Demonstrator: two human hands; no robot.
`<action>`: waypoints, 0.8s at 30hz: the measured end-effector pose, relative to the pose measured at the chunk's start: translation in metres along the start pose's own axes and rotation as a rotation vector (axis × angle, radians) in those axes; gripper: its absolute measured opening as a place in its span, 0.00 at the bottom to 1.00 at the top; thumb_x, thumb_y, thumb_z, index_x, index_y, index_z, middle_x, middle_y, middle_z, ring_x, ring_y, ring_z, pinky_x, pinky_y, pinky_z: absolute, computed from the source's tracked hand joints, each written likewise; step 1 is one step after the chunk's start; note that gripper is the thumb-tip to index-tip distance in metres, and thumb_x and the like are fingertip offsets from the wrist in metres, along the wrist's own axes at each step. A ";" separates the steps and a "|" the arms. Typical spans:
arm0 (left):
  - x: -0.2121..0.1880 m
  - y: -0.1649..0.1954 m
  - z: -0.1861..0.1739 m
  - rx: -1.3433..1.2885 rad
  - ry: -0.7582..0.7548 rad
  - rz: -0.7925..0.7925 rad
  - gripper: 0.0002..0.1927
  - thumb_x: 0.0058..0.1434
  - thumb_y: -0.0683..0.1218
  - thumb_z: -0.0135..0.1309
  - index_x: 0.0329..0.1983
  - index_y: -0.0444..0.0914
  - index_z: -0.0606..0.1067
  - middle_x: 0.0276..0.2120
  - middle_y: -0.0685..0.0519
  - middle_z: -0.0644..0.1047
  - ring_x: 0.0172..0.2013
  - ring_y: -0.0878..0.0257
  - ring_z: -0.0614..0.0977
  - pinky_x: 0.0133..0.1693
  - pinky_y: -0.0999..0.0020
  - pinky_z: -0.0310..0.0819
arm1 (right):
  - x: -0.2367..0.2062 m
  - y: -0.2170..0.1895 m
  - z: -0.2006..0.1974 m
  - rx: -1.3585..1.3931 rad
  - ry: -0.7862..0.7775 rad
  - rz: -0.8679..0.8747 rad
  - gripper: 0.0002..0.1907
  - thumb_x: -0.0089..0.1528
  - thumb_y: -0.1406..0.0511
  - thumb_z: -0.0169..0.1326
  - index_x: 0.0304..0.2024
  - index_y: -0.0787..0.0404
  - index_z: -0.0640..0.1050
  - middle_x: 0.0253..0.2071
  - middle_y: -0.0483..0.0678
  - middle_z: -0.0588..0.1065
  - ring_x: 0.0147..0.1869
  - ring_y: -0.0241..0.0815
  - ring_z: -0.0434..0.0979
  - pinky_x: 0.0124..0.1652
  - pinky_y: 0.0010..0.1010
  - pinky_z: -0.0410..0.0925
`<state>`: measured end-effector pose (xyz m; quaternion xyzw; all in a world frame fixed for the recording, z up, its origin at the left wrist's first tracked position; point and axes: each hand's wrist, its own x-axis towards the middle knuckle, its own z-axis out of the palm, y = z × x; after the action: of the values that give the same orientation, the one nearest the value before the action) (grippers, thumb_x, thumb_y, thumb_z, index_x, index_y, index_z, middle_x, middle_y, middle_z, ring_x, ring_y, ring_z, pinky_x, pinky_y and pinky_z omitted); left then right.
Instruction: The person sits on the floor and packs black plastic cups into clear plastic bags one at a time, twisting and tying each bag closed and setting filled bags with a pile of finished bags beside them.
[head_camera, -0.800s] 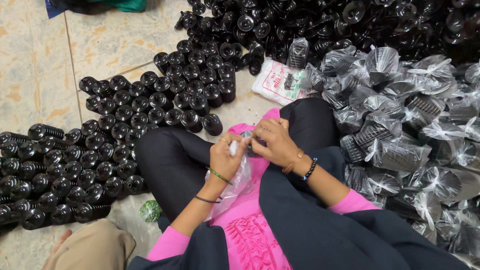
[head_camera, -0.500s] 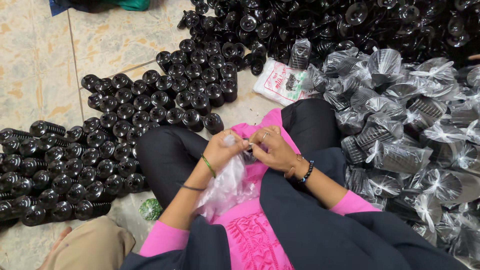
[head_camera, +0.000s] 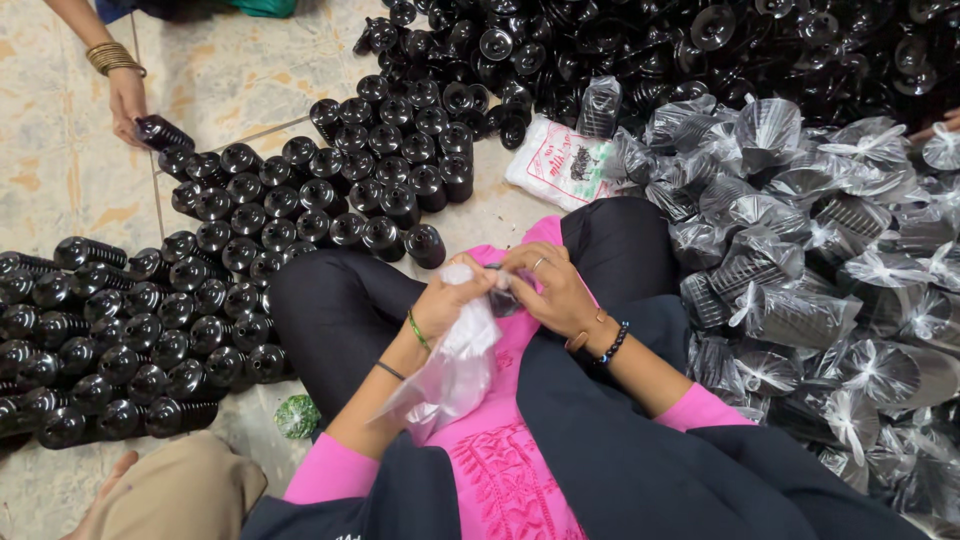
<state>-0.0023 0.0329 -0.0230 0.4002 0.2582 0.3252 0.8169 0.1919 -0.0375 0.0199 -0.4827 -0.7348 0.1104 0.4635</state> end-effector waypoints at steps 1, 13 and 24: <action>0.000 -0.004 -0.003 -0.013 0.044 0.013 0.06 0.65 0.38 0.58 0.35 0.36 0.72 0.36 0.48 0.82 0.38 0.64 0.82 0.41 0.69 0.77 | 0.000 -0.004 -0.001 0.059 0.015 0.025 0.09 0.60 0.70 0.59 0.43 0.64 0.77 0.45 0.51 0.78 0.52 0.50 0.79 0.52 0.41 0.68; -0.015 0.015 0.012 0.918 0.349 0.430 0.10 0.61 0.44 0.64 0.33 0.32 0.77 0.33 0.47 0.80 0.34 0.66 0.79 0.39 0.71 0.73 | -0.002 0.005 -0.002 0.027 0.076 0.121 0.04 0.62 0.73 0.59 0.38 0.67 0.77 0.37 0.53 0.77 0.41 0.51 0.79 0.42 0.35 0.72; 0.020 0.014 -0.017 0.049 0.314 -0.228 0.04 0.57 0.39 0.59 0.29 0.31 0.79 0.29 0.47 0.83 0.28 0.60 0.82 0.32 0.63 0.78 | -0.011 -0.013 0.009 -0.283 -0.083 -0.145 0.07 0.61 0.67 0.60 0.37 0.61 0.74 0.35 0.47 0.74 0.42 0.47 0.75 0.48 0.43 0.61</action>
<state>-0.0050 0.0624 -0.0236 0.3322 0.4341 0.2826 0.7882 0.1781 -0.0509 0.0168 -0.4840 -0.7944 -0.0083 0.3670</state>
